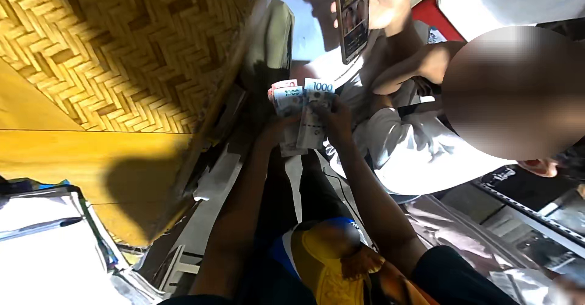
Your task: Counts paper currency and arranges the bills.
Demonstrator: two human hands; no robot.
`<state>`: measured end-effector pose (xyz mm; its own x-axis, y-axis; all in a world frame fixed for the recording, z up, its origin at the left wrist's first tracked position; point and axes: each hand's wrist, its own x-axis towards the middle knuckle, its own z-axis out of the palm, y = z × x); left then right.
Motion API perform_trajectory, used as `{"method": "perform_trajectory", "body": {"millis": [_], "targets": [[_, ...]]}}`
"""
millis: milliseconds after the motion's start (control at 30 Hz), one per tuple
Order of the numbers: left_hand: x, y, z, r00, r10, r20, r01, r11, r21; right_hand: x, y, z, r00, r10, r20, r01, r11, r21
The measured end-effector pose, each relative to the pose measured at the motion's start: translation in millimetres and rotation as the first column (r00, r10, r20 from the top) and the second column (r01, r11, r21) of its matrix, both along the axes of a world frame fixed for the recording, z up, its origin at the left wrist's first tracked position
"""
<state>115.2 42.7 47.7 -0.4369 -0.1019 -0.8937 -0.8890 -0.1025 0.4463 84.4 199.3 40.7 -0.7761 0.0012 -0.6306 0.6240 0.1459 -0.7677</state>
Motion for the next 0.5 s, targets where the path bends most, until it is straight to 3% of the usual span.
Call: {"method": "perform_trajectory", "body": {"millis": [167, 333, 500], "targets": [[1, -6, -6, 0.998, 0.046, -0.046, -0.045, 0.999, 0.031, -2, -5, 2, 1.0, -0.019, 0.023, 0.021, 0.997, -0.078], [-3, -4, -9, 0.997, 0.062, -0.039, -0.065, 0.994, -0.086, -5, -3, 9, 0.997, -0.061, 0.04, 0.066, 0.988, -0.142], [-7, 8, 6, 0.998, -0.061, 0.0, 0.061, 0.996, -0.073, 3, -4, 1, 0.997, 0.02, 0.069, -0.016, 0.998, -0.064]]}}
